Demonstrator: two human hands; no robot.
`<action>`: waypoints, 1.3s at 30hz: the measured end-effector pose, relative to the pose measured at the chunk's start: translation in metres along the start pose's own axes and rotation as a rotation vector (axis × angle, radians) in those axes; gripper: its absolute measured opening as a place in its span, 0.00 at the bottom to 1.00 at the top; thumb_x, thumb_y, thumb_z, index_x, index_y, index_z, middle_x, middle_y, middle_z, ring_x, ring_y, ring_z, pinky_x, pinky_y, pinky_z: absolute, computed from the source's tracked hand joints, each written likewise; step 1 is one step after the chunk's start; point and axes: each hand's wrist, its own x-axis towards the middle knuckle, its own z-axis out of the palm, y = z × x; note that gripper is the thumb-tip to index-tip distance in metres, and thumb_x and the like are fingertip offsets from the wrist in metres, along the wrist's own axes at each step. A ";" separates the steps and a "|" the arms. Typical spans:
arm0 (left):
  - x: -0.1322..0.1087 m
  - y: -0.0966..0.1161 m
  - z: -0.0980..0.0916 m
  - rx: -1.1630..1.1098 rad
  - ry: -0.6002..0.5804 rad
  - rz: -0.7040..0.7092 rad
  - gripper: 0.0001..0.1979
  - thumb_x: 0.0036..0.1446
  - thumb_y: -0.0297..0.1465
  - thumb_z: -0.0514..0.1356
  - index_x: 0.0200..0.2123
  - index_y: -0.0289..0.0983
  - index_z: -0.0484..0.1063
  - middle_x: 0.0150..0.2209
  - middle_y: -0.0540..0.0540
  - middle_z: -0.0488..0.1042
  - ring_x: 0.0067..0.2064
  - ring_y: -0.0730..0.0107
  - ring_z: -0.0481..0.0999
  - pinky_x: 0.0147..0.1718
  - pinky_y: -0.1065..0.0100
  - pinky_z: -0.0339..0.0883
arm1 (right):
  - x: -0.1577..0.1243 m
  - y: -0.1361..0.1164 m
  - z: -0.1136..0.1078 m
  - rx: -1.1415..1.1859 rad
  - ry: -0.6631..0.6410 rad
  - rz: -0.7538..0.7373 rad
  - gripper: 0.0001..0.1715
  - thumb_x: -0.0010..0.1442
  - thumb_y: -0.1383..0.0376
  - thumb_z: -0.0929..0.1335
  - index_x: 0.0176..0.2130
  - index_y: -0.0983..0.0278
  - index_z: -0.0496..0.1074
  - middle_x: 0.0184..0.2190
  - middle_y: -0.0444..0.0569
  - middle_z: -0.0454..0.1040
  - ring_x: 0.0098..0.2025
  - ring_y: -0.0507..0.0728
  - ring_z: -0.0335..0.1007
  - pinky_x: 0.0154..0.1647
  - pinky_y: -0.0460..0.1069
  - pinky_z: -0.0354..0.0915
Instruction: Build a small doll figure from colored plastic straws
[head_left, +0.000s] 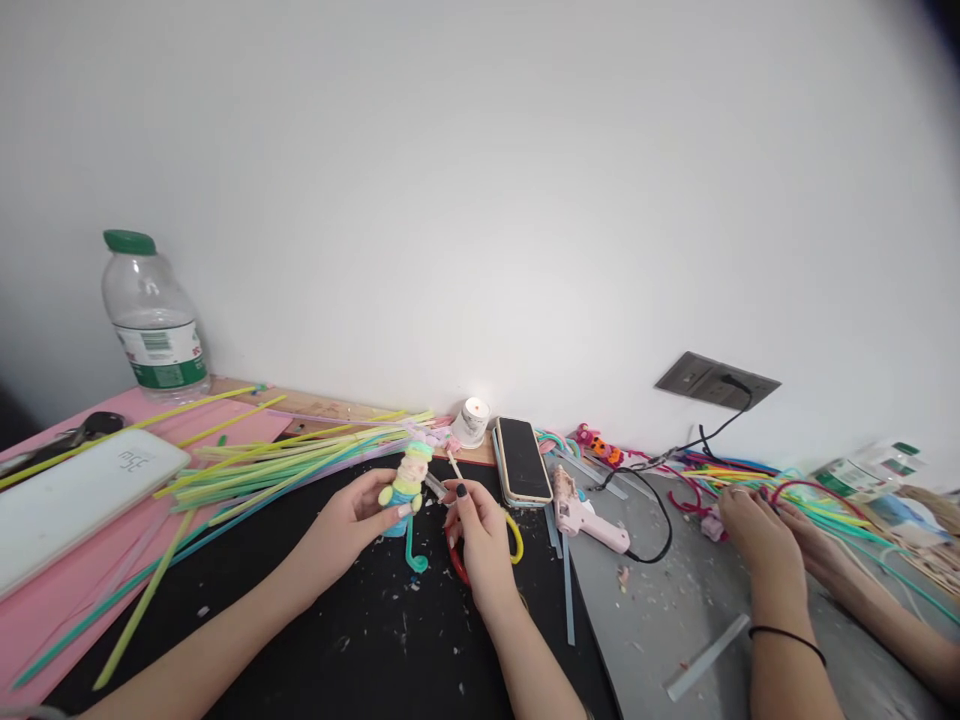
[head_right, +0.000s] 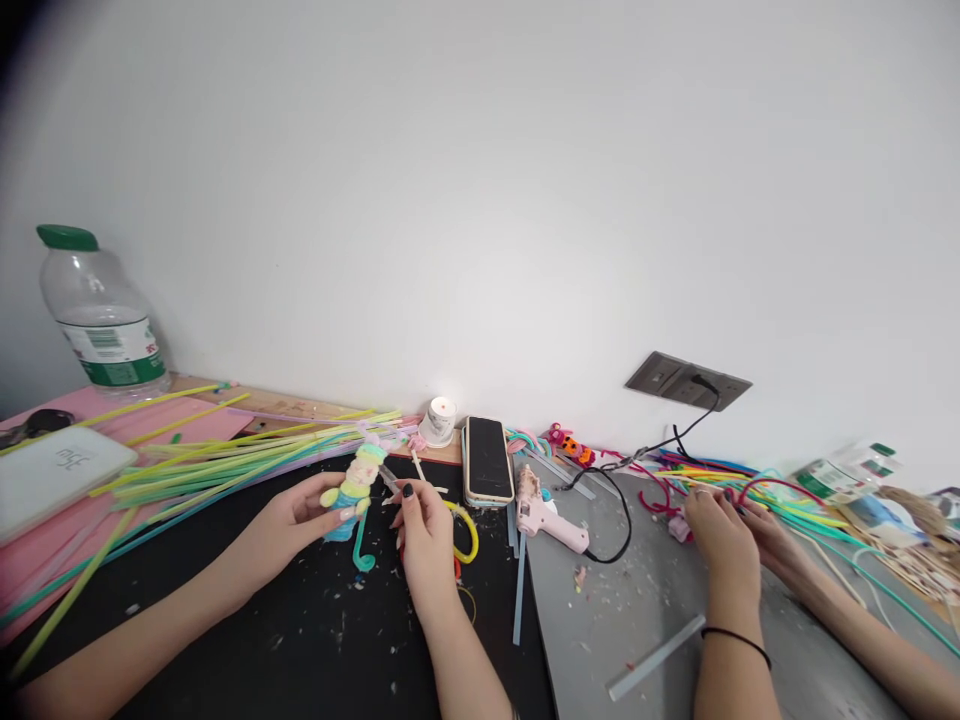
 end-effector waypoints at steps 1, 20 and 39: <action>0.002 0.001 0.000 -0.002 0.026 0.003 0.19 0.51 0.36 0.64 0.45 0.36 0.70 0.47 0.43 0.78 0.49 0.54 0.76 0.48 0.58 0.68 | 0.001 0.000 -0.001 -0.003 0.012 0.000 0.21 0.59 0.51 0.63 0.39 0.65 0.71 0.26 0.44 0.67 0.19 0.47 0.55 0.18 0.43 0.52; 0.044 0.005 -0.002 -0.037 -0.008 0.180 0.26 0.51 0.38 0.64 0.54 0.37 0.68 0.55 0.41 0.72 0.55 0.54 0.70 0.56 0.57 0.61 | 0.032 0.004 0.025 -0.272 0.175 -0.293 0.17 0.63 0.61 0.60 0.24 0.64 0.62 0.21 0.40 0.59 0.25 0.50 0.53 0.26 0.45 0.51; 0.033 -0.005 -0.006 0.038 -0.072 0.112 0.21 0.51 0.36 0.64 0.49 0.39 0.70 0.50 0.42 0.75 0.52 0.55 0.73 0.51 0.58 0.65 | 0.023 0.008 0.019 -0.102 0.133 -0.256 0.12 0.63 0.59 0.61 0.44 0.62 0.66 0.25 0.42 0.62 0.26 0.52 0.59 0.28 0.46 0.58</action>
